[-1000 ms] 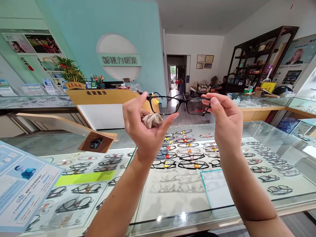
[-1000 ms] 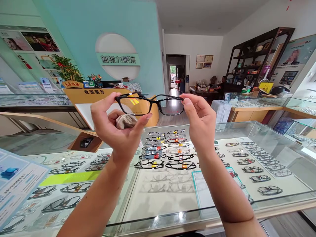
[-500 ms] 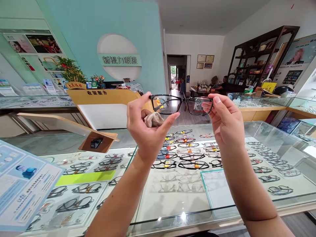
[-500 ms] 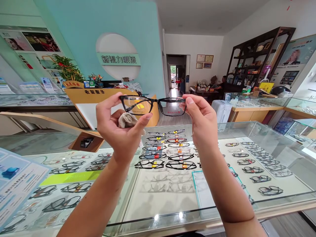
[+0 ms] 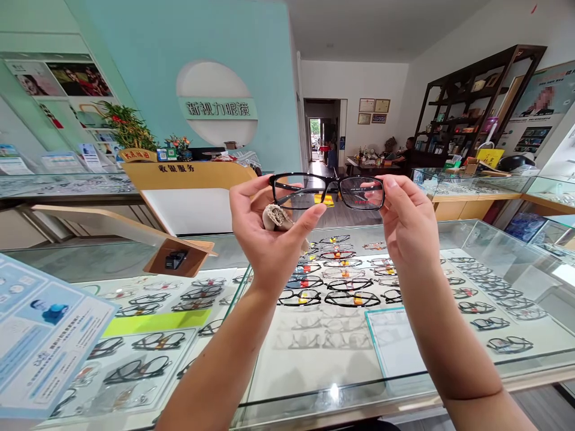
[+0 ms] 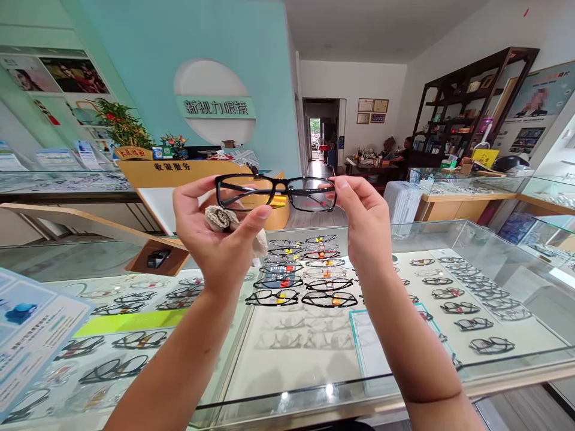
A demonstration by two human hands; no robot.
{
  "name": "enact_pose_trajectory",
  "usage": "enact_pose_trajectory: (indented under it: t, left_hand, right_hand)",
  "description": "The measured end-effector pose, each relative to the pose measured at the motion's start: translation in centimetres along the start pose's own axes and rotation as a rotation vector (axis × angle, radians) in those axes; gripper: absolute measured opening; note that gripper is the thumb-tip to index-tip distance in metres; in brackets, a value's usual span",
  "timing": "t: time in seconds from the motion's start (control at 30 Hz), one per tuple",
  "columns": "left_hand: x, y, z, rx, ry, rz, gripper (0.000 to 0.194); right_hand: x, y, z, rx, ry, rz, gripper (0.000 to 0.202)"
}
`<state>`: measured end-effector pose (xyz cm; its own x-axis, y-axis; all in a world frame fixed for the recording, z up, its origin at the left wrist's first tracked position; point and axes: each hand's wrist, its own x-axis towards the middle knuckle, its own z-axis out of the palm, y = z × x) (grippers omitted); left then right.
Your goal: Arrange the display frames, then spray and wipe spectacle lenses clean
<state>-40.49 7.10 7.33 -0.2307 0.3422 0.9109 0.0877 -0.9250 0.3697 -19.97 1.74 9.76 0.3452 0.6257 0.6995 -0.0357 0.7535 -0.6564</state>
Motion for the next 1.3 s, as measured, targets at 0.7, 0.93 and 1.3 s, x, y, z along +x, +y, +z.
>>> enact_pose_trajectory:
  t: [0.7, 0.93, 1.3]
  left_hand:
    - [0.0, 1.7, 0.7, -0.147, 0.045, -0.186, 0.087]
    - [0.5, 0.8, 0.6, -0.209, 0.001, -0.345, 0.083]
    - [2.1, 1.9, 0.3, -0.563, -0.381, -0.848, 0.07]
  right_hand:
    - [0.2, 0.7, 0.1, -0.03, -0.041, 0.017, 0.03]
    - [-0.3, 0.1, 0.6, -0.067, -0.059, -0.03, 0.033]
    - [-0.9, -0.1, 1.0, -0.186, -0.167, -0.244, 0.031]
